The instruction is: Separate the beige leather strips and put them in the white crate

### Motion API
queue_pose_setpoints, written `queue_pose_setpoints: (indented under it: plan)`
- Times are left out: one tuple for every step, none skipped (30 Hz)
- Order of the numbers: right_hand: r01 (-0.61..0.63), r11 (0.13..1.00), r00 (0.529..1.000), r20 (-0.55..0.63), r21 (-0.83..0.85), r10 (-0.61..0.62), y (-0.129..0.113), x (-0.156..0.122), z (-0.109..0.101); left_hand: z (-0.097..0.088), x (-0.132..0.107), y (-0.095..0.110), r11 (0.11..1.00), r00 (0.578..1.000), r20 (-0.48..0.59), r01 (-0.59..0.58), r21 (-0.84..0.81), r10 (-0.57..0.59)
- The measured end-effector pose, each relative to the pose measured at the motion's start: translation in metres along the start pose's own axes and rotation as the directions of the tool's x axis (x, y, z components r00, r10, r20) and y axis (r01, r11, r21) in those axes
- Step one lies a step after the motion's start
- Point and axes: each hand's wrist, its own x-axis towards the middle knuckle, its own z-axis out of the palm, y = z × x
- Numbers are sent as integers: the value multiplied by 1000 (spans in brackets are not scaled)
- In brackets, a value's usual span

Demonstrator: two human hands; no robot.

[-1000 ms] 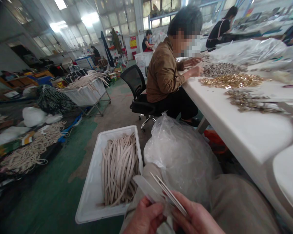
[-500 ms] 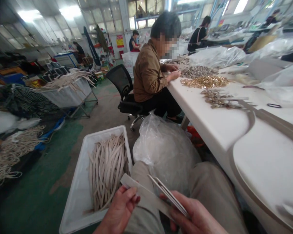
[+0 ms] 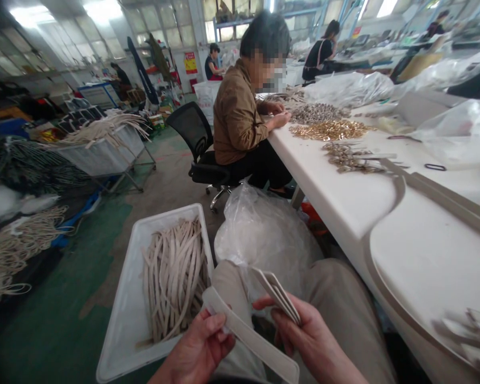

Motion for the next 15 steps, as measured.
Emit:
queue_pose_setpoints:
  plan:
    - [50,998,999,12,-49,-49,2,-1,-2,-1,-1,3,1000,1000,-12,-1,-21,1]
    - [105,989,994,39,-100,-102,3,-2,-3,-1,-1,5,999,1000,-21,-4,-41,3]
    - [176,974,983,72,-141,-167,4,-3,-2,-2,-1,6,998,1000,-25,-6,-55,5]
    - [254,953,966,100,-167,-240,4,-3,0,-3,0,7,998,1000,-19,-1,-62,0]
    - [322,929,944,130,-181,-302,4,-3,4,-3,0,6,998,1000,1,12,-59,-12]
    - [377,907,923,156,-187,-352,4,-2,8,-3,1,5,998,999,30,34,-47,-32]
    - [413,890,907,180,-194,-381,4,-1,12,-2,1,3,998,996,70,56,-26,-54]
    - [429,879,899,198,-206,-392,4,1,16,-1,1,0,997,991,113,75,-5,-74]
    - [429,875,898,213,-226,-385,4,4,20,1,0,-2,996,984,150,90,14,-91]
    - [421,873,901,223,-247,-371,3,7,24,2,-1,-4,994,979,174,101,29,-105]
    - [412,873,905,227,-262,-360,3,10,28,4,-2,-7,993,977,183,108,43,-114]
    - [408,873,907,228,-266,-354,2,12,31,5,-3,-9,992,976,184,111,57,-120]
    - [415,873,903,232,-255,-362,0,14,33,5,-4,-11,992,976,182,110,69,-121]
    - [425,873,897,237,-238,-372,-2,15,35,4,-4,-13,991,975,187,111,80,-124]
    - [432,874,893,239,-223,-380,-4,15,35,1,-2,-14,990,969,209,114,84,-129]
